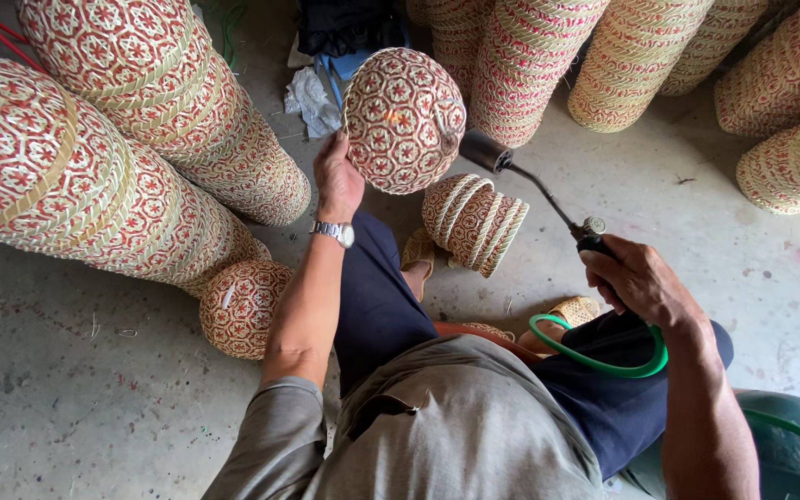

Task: The person sits on the floor and uses a handheld blowtorch to apply flame to the surface of woven baskets. They rotate each basket to treat different sides and then place it back in a stack before picking up the next one.

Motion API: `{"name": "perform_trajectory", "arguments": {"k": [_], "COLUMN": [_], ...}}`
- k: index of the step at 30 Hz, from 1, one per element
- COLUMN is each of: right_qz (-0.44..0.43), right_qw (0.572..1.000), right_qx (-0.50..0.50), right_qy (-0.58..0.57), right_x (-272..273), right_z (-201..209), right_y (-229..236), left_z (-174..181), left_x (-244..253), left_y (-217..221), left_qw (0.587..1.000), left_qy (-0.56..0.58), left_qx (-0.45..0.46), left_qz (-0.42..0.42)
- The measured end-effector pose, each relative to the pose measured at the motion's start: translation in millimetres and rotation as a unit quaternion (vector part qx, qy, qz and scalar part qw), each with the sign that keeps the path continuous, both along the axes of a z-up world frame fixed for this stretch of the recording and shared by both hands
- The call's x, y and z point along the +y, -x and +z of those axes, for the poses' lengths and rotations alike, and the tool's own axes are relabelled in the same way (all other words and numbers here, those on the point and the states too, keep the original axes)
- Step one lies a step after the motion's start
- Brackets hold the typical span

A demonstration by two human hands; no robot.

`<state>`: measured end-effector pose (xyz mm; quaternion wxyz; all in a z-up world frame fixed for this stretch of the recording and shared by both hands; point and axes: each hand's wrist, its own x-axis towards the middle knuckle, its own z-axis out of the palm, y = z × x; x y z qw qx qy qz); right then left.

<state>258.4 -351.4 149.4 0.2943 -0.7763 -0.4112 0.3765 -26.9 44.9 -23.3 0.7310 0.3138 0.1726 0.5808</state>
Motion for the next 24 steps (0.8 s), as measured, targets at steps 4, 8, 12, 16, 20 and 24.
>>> {"name": "perform_trajectory", "arguments": {"k": [4,8,12,16,20,24], "right_qz": [0.028,0.044,0.009,-0.02,-0.007,0.062], "right_qw": [0.998,0.998,0.999,0.998,1.0,0.998], "right_qx": [0.04,0.029,0.048,0.05,0.012,-0.008], "right_qy": [-0.04,-0.035,-0.015,0.014,-0.011,-0.032], "right_x": [0,12,19,22,37,50], "right_z": [1,-1,0,1,13,20], "right_y": [-3,-11,-20,-17,-14,0], "left_z": [10,28,48,54,36,14], "left_x": [10,15,14,8,-1,-13], "left_y": [16,30,47,64,45,4], "left_qw": [0.993,0.984,0.987,0.986,0.972,0.983], "left_qy": [-0.083,-0.13,-0.092,-0.091,-0.132,-0.108], "left_qx": [0.077,0.122,0.115,0.096,0.151,0.12], "left_qz": [0.024,-0.028,-0.065,-0.103,-0.126,-0.089]}}
